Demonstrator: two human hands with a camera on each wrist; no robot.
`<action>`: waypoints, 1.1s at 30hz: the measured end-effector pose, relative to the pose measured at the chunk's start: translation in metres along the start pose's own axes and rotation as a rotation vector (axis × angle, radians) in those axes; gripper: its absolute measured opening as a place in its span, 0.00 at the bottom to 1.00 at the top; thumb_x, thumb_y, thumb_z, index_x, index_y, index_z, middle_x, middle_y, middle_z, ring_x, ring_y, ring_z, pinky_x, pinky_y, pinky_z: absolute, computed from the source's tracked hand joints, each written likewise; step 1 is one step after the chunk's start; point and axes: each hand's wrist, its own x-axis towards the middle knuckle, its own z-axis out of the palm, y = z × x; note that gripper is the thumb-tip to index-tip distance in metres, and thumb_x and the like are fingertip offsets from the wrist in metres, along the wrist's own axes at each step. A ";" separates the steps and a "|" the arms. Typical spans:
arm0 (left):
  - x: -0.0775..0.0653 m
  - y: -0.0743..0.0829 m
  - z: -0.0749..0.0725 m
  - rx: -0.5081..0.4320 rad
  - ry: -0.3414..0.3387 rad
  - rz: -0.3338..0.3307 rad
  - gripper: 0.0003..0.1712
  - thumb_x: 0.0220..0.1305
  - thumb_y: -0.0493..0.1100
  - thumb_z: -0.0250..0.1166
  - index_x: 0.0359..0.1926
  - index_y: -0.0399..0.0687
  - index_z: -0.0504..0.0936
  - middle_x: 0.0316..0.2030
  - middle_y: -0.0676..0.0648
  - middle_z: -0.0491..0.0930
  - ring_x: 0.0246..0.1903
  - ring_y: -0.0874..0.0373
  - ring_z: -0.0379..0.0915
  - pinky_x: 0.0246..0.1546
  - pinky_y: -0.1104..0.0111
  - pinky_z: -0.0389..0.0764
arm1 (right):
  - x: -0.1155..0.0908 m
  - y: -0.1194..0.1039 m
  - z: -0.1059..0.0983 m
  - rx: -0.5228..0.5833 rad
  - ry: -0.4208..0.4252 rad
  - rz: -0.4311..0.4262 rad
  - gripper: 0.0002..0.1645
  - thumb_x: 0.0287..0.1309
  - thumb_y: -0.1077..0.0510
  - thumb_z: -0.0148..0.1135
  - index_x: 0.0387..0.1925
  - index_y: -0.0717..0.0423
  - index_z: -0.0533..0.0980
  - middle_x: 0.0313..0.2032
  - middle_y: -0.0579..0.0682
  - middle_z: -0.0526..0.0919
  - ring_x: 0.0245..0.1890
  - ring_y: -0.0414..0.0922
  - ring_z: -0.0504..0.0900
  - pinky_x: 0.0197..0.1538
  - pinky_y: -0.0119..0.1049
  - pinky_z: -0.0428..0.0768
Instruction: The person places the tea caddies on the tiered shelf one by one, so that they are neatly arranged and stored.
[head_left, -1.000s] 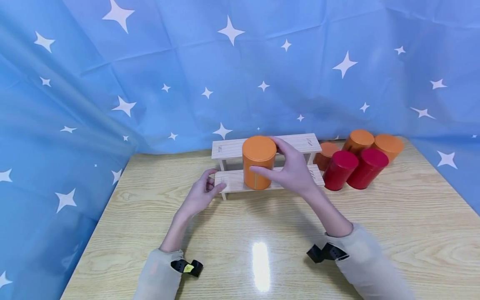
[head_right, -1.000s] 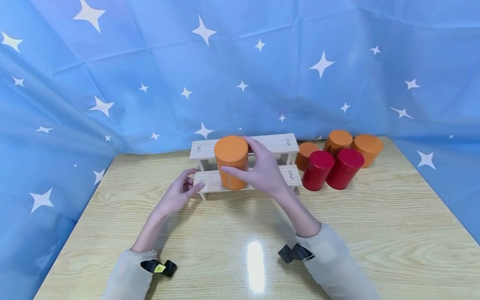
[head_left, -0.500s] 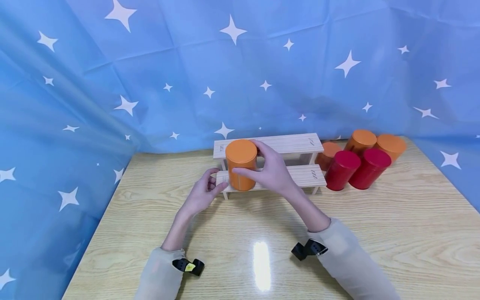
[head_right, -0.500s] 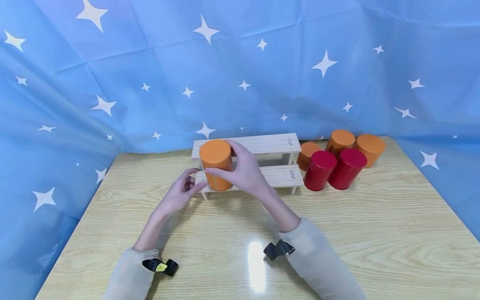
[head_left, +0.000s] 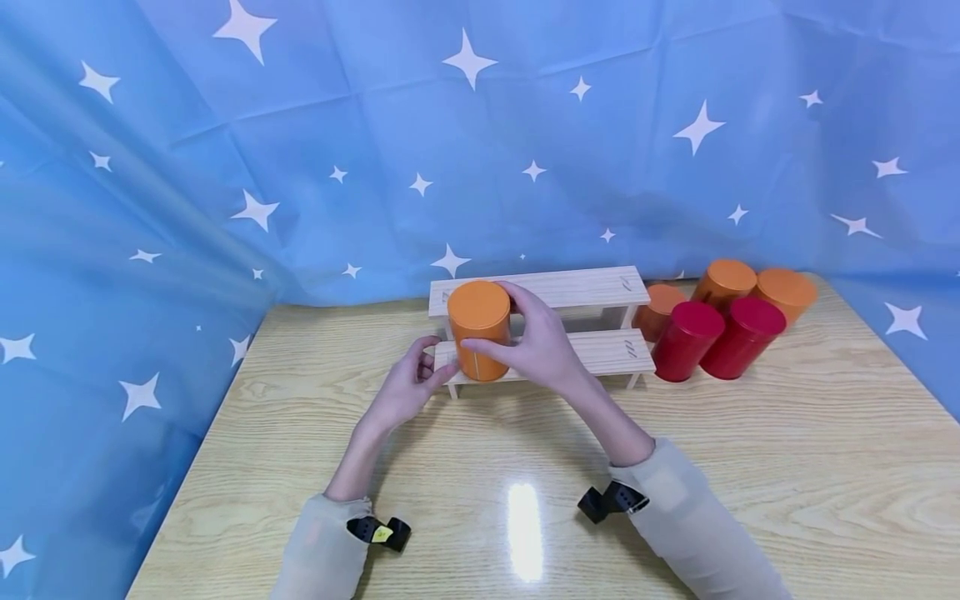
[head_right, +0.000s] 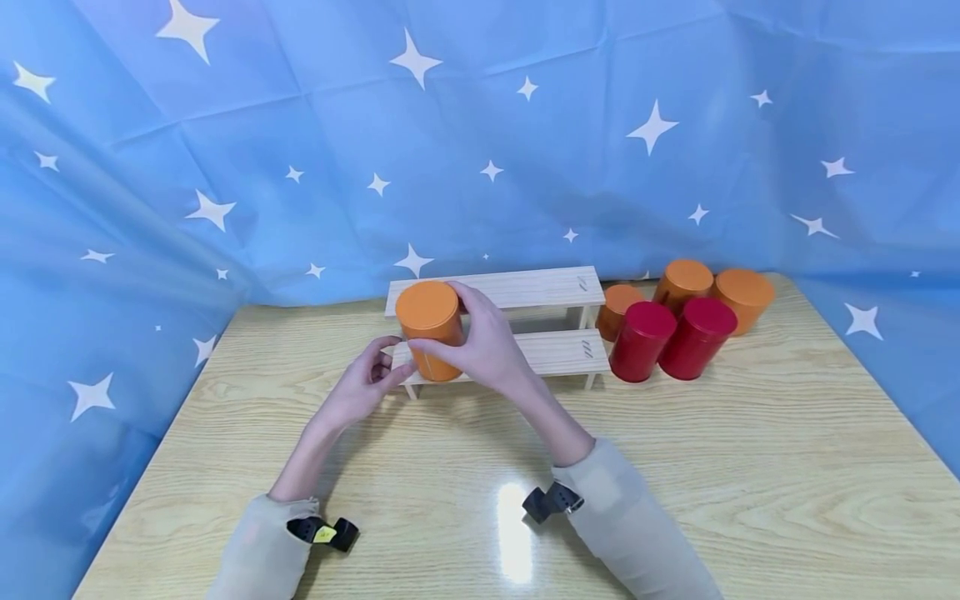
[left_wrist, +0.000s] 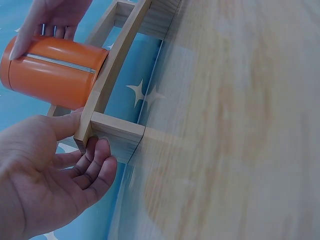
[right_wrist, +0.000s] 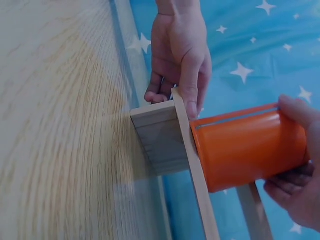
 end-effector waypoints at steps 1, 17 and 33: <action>0.000 0.000 0.000 0.002 0.000 -0.001 0.35 0.71 0.47 0.66 0.71 0.36 0.64 0.36 0.46 0.70 0.34 0.55 0.67 0.35 0.68 0.71 | 0.000 0.000 0.000 0.002 -0.001 -0.003 0.44 0.49 0.48 0.81 0.66 0.49 0.72 0.55 0.43 0.80 0.52 0.42 0.79 0.55 0.49 0.78; 0.001 -0.001 0.002 0.004 -0.008 -0.004 0.36 0.71 0.49 0.65 0.71 0.36 0.63 0.36 0.45 0.70 0.34 0.55 0.67 0.35 0.68 0.71 | -0.002 -0.001 -0.007 -0.044 -0.045 0.043 0.51 0.49 0.45 0.81 0.71 0.51 0.66 0.58 0.44 0.77 0.54 0.44 0.76 0.57 0.52 0.75; 0.000 -0.001 0.001 -0.015 0.003 -0.011 0.37 0.71 0.49 0.66 0.71 0.37 0.63 0.37 0.46 0.69 0.35 0.55 0.67 0.37 0.67 0.72 | -0.012 0.004 -0.037 -0.034 0.007 -0.064 0.40 0.64 0.49 0.68 0.72 0.55 0.65 0.61 0.57 0.76 0.62 0.51 0.74 0.66 0.53 0.69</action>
